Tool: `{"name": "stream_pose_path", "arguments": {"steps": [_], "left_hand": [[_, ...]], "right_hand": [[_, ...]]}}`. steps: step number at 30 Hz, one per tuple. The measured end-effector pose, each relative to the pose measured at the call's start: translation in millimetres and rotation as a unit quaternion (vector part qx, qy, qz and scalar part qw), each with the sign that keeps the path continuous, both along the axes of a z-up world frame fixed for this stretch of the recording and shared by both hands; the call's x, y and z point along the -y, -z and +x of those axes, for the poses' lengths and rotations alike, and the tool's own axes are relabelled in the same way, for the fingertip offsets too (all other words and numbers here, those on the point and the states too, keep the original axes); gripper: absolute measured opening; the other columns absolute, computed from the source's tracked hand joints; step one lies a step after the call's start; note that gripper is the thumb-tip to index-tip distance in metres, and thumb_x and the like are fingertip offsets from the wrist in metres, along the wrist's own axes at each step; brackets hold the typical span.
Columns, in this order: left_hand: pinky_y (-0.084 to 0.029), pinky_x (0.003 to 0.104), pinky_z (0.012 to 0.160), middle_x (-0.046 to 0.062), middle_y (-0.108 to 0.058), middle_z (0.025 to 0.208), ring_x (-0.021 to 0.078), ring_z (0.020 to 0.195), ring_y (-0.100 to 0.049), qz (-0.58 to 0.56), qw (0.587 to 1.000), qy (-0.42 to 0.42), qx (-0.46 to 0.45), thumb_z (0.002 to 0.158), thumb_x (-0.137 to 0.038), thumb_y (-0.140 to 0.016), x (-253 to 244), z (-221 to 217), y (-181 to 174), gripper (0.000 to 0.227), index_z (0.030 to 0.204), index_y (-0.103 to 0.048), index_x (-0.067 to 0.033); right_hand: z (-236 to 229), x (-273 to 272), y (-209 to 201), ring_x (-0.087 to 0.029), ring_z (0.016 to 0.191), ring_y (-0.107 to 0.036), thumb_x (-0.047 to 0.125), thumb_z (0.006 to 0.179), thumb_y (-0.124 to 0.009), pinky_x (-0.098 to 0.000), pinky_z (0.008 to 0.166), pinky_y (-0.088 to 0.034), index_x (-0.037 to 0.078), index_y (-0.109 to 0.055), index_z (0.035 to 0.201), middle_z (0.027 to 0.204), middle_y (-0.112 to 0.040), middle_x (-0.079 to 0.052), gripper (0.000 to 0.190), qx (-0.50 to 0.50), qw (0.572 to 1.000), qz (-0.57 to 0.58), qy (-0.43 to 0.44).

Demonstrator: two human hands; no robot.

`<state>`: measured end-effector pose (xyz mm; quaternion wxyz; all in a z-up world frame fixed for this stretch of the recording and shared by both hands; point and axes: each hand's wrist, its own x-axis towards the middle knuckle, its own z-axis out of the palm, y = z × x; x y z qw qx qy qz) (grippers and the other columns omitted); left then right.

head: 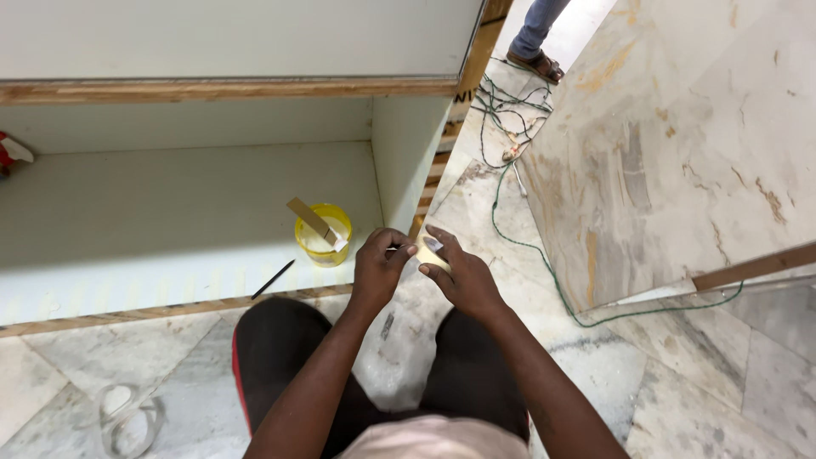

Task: The person applies masking tape along the edges of a white wooden furniture piece. They measure, cut, and smooth the tape to cover the edges, working methodically along the sides and corners.

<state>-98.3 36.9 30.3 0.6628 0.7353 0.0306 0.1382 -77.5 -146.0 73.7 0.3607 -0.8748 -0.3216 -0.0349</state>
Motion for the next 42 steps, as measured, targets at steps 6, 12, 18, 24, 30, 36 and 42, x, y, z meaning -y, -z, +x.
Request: {"name": "stream_pose_path", "arguments": {"steps": [6,12,18,24,30,36,42], "left_hand": [[-0.052,0.037,0.098,0.016,-0.070,0.127,0.0268,0.117,-0.067,0.032,0.988,-0.088,0.119,0.093,-0.004,-0.070,11,41,15,0.007,0.097,-0.066,-0.0002],[-0.055,0.034,0.102,0.016,-0.073,0.132,0.0194,0.118,-0.068,-0.131,0.986,-0.074,0.067,0.102,-0.009,-0.061,10,67,57,0.005,0.103,-0.060,-0.0042],[-0.053,0.034,0.105,0.019,-0.073,0.130,0.0190,0.121,-0.068,-0.135,0.984,-0.059,0.103,0.104,-0.010,-0.060,6,75,85,0.007,0.105,-0.057,-0.0034],[-0.049,0.034,0.111,0.024,-0.071,0.132,0.0199,0.128,-0.065,-0.208,0.965,-0.044,0.151,0.106,-0.008,-0.058,12,79,117,0.008,0.107,-0.054,-0.0022],[-0.048,0.035,0.112,0.027,-0.068,0.133,0.0210,0.125,-0.065,-0.259,0.946,-0.029,0.191,0.107,-0.007,-0.058,22,81,130,0.008,0.110,-0.053,-0.0025],[-0.049,0.035,0.111,0.022,-0.070,0.127,0.0197,0.120,-0.066,-0.267,0.941,-0.057,0.199,0.105,-0.007,-0.059,34,82,132,0.008,0.111,-0.055,-0.0025],[-0.048,0.032,0.106,0.010,-0.067,0.121,0.0152,0.111,-0.060,-0.229,0.944,-0.069,0.229,0.108,-0.012,-0.063,43,87,139,0.014,0.117,-0.059,-0.0025]], "right_hand": [[56,-1,3,-0.033,0.095,-0.071,0.038,0.091,-0.073,-0.0434,0.075,-0.057,0.011,-0.060,0.135,0.125,-0.072,-0.012,0.053,0.093,0.991,-0.085,0.050],[91,-3,29,-0.031,0.095,-0.072,0.031,0.090,-0.075,-0.0417,0.076,-0.057,0.012,-0.070,0.122,0.117,-0.075,-0.010,0.038,0.163,0.983,-0.080,0.019],[114,3,63,-0.030,0.087,-0.072,0.030,0.091,-0.076,-0.0414,0.074,-0.055,0.010,-0.072,0.111,0.106,-0.077,-0.008,0.029,0.165,0.984,-0.071,-0.002],[131,6,91,-0.029,0.088,-0.074,0.027,0.096,-0.075,-0.0392,0.075,-0.058,0.006,-0.070,0.108,0.108,-0.076,-0.009,0.024,0.164,0.985,-0.027,-0.049],[129,10,93,-0.030,0.088,-0.073,0.022,0.093,-0.079,-0.0405,0.076,-0.057,0.005,-0.071,0.107,0.106,-0.077,-0.011,0.024,0.203,0.977,-0.004,-0.058],[113,17,95,-0.028,0.087,-0.073,0.018,0.095,-0.077,-0.0381,0.077,-0.056,0.007,-0.074,0.107,0.102,-0.077,-0.009,0.016,0.220,0.973,0.049,-0.056],[99,18,99,-0.027,0.080,-0.070,0.017,0.097,-0.076,-0.0392,0.071,-0.052,0.008,-0.076,0.106,0.092,-0.074,-0.008,0.013,0.249,0.967,0.054,-0.010]]}}
